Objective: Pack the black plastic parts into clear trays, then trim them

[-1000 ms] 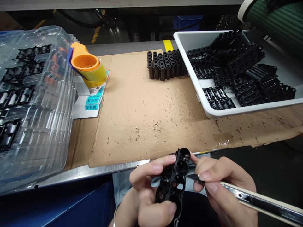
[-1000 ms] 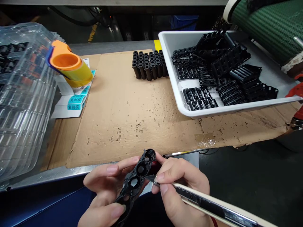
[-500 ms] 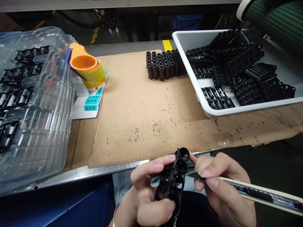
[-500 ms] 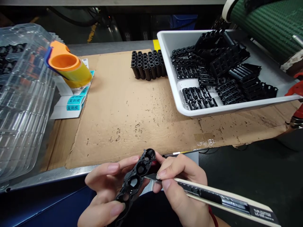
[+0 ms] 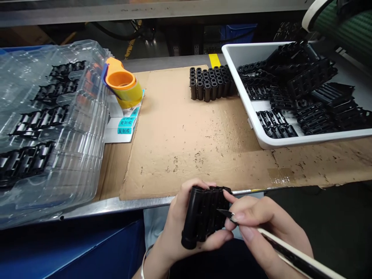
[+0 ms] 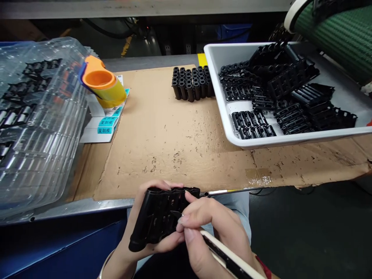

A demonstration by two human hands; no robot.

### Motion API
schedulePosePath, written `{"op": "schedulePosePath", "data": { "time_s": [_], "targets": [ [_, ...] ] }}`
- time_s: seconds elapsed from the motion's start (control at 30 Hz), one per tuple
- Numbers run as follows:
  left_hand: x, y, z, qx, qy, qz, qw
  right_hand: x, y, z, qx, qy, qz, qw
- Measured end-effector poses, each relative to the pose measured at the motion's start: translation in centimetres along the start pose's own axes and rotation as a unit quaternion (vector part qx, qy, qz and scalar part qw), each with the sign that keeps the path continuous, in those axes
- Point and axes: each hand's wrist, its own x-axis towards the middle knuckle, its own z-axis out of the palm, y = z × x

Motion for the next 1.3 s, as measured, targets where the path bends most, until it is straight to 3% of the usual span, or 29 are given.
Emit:
{"op": "schedulePosePath", "data": {
  "time_s": [0.1, 0.47, 0.7, 0.83, 0.93, 1.03, 1.13, 1.23, 1.3],
  "targets": [
    [0.1, 0.4, -0.1, 0.024, 0.002, -0.006, 1.0, 0.2, 0.1, -0.1, -0.055, -0.053, -0.037, 0.996],
    [0.2, 0.9, -0.3, 0.031, -0.016, -0.001, 0.999, 0.1, 0.6, -0.7, -0.113, -0.088, -0.09, 0.986],
    [0.1, 0.2, -0.3, 0.032, -0.004, 0.043, 0.999, 0.3, 0.6, -0.3, -0.122, -0.053, -0.087, 0.987],
    [0.3, -0.2, -0.2, 0.051, 0.01, 0.078, 0.996, 0.3, 0.6, -0.6, -0.073, -0.063, -0.051, 0.994],
    [0.5, -0.9, -0.3, 0.071, 0.028, 0.139, 0.987, 0.5, 1.0, -0.7, 0.017, -0.064, 0.036, 0.997],
    [0.6, -1.8, -0.3, 0.062, 0.029, 0.208, 0.976, 1.1, 1.8, -0.3, 0.197, -0.083, 0.153, 0.965],
    [0.8, -2.1, -0.3, 0.06, 0.043, 0.236, 0.969, 1.8, 2.4, 0.3, 0.352, -0.074, 0.254, 0.898],
    [1.0, -1.8, -0.1, 0.068, 0.054, 0.23, 0.969, 2.2, 2.7, 0.6, 0.426, -0.055, 0.3, 0.852],
    [1.0, -1.5, -0.2, 0.085, 0.05, 0.223, 0.97, 2.2, 2.8, 0.4, 0.443, -0.053, 0.294, 0.846]
  ]
}}
